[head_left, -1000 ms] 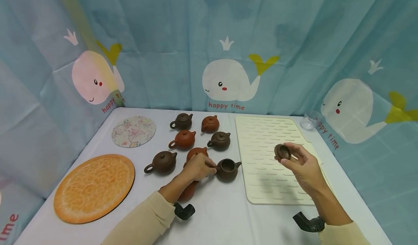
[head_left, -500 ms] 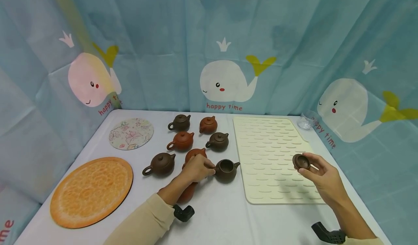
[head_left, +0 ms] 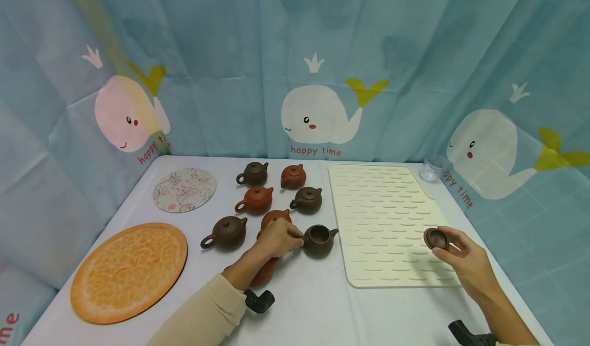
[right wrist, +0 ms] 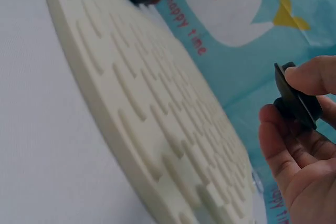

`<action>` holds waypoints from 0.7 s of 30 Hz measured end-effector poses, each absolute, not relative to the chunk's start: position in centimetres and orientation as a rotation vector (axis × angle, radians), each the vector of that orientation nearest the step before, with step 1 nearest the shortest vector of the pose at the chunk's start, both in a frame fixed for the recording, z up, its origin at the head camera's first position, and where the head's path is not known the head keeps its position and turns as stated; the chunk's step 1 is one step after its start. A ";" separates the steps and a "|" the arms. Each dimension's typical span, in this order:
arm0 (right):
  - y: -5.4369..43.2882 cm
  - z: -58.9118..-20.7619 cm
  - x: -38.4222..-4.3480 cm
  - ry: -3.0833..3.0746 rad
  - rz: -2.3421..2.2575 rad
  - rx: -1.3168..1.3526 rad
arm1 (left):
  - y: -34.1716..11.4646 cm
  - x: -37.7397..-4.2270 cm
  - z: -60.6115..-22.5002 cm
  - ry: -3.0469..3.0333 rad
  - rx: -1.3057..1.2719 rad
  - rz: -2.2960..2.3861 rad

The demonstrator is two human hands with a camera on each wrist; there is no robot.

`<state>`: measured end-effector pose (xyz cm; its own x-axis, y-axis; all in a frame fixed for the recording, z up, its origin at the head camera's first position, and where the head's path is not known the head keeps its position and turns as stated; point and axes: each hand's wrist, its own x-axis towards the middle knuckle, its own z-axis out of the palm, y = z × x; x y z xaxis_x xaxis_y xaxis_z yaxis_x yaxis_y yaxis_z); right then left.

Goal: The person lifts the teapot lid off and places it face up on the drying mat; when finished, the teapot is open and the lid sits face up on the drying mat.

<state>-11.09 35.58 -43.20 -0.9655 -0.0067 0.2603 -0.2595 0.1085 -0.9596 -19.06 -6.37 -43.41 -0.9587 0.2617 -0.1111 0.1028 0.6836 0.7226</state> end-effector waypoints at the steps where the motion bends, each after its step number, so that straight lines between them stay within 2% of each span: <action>1: 35.8 -43.4 -11.0 -2.198 1.952 0.251 | -6.4 -19.1 -43.4 2.691 0.296 1.135; 15: 38.1 -46.1 -11.0 -2.459 1.662 0.045 | -6.4 -19.2 -43.5 2.692 0.280 1.113; 21: 38.5 -46.8 -11.3 -2.575 1.482 0.036 | -6.4 -19.2 -43.5 2.686 0.266 1.106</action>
<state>-11.25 38.50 -46.82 -0.9852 0.0638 0.1591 -0.1055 0.5059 -0.8561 -19.23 -6.40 -43.49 -0.9585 0.2503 -0.1364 0.0817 0.6997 0.7097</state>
